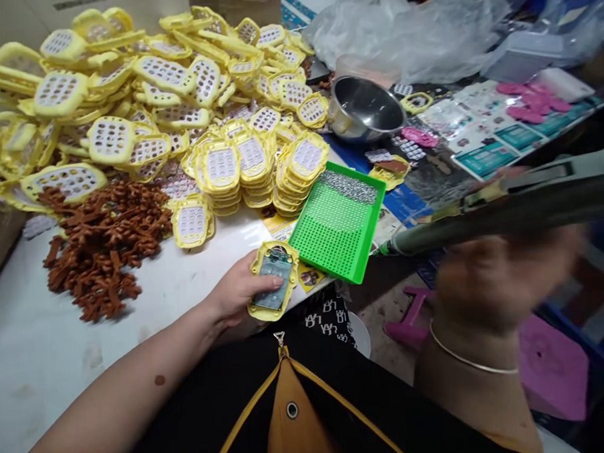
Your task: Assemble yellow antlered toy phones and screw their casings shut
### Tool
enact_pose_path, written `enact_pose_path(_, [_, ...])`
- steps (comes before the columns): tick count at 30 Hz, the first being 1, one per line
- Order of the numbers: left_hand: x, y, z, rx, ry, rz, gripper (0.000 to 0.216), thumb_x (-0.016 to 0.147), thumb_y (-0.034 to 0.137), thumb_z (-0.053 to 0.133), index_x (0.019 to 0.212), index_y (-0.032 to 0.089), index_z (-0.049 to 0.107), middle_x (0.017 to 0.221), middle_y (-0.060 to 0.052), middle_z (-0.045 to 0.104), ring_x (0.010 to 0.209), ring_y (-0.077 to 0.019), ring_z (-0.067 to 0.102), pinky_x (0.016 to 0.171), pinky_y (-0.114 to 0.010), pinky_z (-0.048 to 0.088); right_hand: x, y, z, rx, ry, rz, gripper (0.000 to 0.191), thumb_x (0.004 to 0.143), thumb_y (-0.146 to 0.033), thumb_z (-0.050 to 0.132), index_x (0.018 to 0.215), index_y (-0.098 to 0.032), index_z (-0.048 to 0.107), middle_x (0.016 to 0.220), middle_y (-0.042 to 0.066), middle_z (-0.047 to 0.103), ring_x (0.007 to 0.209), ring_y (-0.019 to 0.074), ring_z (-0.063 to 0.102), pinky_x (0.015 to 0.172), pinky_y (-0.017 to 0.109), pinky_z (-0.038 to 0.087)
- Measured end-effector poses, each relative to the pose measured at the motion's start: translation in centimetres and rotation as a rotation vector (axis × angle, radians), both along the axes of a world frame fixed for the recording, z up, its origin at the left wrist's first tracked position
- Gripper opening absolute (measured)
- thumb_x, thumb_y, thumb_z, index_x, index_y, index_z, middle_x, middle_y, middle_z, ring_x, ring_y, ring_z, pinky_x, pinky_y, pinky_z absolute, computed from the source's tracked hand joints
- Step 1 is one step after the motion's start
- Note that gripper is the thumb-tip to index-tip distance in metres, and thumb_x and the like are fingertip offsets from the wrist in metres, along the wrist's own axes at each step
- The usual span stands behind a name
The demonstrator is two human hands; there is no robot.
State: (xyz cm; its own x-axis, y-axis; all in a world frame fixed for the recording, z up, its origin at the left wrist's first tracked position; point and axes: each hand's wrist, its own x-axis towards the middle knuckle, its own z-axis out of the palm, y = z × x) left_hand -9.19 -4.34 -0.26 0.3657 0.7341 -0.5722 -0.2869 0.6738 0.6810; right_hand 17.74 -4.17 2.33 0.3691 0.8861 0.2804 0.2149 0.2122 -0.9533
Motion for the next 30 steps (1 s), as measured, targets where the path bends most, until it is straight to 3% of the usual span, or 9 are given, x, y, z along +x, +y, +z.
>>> enact_pose_path(2, [2.1,1.3,0.1,-0.002,-0.016,-0.096,0.044,0.057,0.012,0.079,0.097,0.015,0.059,0.081,-0.005,0.070,0.065,-0.0164,0.065,0.060,-0.027,0.052,1.0,1.0,-0.3,-0.006,0.049,0.162,0.021,0.072,-0.043,0.076,0.081,-0.027,0.066,0.069,-0.002,0.065,0.070,0.0161,0.067,0.055,0.027,0.058])
enact_pose_path(5, [4.5,2.7,0.3,-0.031,-0.015,-0.172,0.043,0.057,0.010,0.078,0.095,0.015,0.059,0.081,-0.005,0.069,0.065,-0.0161,0.065,0.061,-0.027,0.051,1.4,2.5,-0.9,0.043,0.139,0.379,0.042,0.066,-0.048,0.079,0.101,-0.028,0.065,0.073,-0.001,0.062,0.062,0.0166,0.063,0.054,0.033,0.056])
enact_pose_path(7, [5.4,3.1,0.3,-0.070,-0.013,-0.184,0.042,0.057,0.010,0.077,0.094,0.016,0.057,0.081,-0.005,0.068,0.067,-0.0171,0.065,0.061,-0.028,0.051,1.2,3.6,-1.1,0.137,0.184,0.358,0.047,0.067,-0.054,0.076,0.105,-0.029,0.063,0.069,-0.002,0.057,0.059,0.0164,0.058,0.055,0.035,0.054])
enact_pose_path(11, [6.0,3.1,0.2,-0.135,-0.026,-0.164,0.043,0.059,0.011,0.076,0.095,0.017,0.054,0.083,-0.005,0.067,0.069,-0.0183,0.066,0.063,-0.030,0.052,0.2,5.3,-1.8,0.224,0.166,0.354,0.036,0.076,-0.050,0.068,0.103,-0.027,0.062,0.062,-0.003,0.053,0.061,0.0176,0.059,0.064,0.039,0.055])
enact_pose_path(18, [6.3,3.0,0.3,-0.145,0.008,-0.092,0.040,0.061,0.008,0.075,0.094,0.017,0.055,0.080,-0.002,0.067,0.063,-0.0132,0.062,0.061,-0.026,0.052,-0.1,5.7,-3.9,0.292,0.128,0.312,0.022,0.082,-0.044,0.062,0.094,-0.028,0.055,0.057,-0.006,0.049,0.047,0.0139,0.053,0.046,0.030,0.045])
enact_pose_path(30, [6.5,3.1,0.0,-0.148,0.001,-0.073,0.042,0.060,0.011,0.078,0.095,0.017,0.057,0.083,-0.004,0.068,0.067,-0.0154,0.064,0.061,-0.027,0.052,0.0,6.3,-5.1,0.263,0.018,0.285,0.022,0.085,-0.047,0.057,0.096,-0.029,0.050,0.060,-0.006,0.044,0.049,0.0138,0.051,0.049,0.032,0.047])
